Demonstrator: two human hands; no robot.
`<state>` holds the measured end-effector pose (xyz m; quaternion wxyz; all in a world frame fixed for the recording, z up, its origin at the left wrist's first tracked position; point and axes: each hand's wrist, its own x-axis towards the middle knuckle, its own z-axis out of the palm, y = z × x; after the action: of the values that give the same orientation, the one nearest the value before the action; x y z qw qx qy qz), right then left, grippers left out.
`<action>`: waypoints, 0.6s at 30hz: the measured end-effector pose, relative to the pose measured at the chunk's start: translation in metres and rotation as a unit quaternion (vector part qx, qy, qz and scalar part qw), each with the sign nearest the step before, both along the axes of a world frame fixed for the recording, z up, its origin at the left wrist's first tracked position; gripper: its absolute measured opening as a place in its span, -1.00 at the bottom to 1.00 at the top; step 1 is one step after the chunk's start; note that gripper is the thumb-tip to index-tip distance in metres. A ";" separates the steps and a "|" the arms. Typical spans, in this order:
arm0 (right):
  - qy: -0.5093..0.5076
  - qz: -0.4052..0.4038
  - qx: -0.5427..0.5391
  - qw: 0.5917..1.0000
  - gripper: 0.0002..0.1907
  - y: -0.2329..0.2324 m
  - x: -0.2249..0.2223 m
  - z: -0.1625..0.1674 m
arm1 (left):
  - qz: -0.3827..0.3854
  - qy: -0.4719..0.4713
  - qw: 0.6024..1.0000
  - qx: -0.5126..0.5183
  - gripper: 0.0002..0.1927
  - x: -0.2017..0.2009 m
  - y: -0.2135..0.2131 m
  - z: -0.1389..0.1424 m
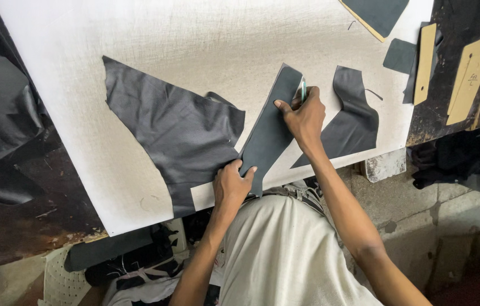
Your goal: The person uses a light-colored template and a marking tool to trace shapes onto a large sheet of black leather. They repeatedly position the template, trace the outline, and remove the template to cut or set aside the marked leather pieces.
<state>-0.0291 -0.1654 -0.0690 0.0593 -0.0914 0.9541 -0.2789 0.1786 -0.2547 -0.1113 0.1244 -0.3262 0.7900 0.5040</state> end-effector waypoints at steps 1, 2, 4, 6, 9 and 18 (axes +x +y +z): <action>-0.010 -0.004 -0.011 1.000 -0.46 -0.001 -0.002 -0.001 | 0.000 -0.001 1.000 0.004 -0.51 0.001 0.000 0.001; -0.035 0.006 -0.003 0.999 -0.49 0.000 -0.004 -0.002 | -0.001 -0.001 1.000 0.007 -0.53 0.001 0.001 0.002; -0.081 0.019 0.013 0.996 -0.55 0.006 -0.008 -0.004 | -0.003 -0.019 1.000 0.008 -0.53 0.004 0.005 0.006; 0.039 0.145 -0.074 0.986 -0.62 0.016 -0.005 -0.005 | 0.005 0.010 1.000 -0.021 -0.52 0.006 0.012 0.010; 0.009 0.200 -0.099 0.975 -0.73 0.037 0.007 -0.001 | 0.051 0.064 0.994 -0.075 -0.51 0.011 0.025 0.014; 0.264 0.271 -0.219 0.899 -0.82 0.069 -0.077 0.080 | 0.215 0.127 0.966 -0.062 -0.68 -0.001 0.080 0.035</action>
<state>-0.1063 -0.0963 0.0115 -0.1429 -0.4279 0.7878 -0.4194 0.1777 -0.1749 -0.0768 -0.1092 -0.4289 0.7404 0.5059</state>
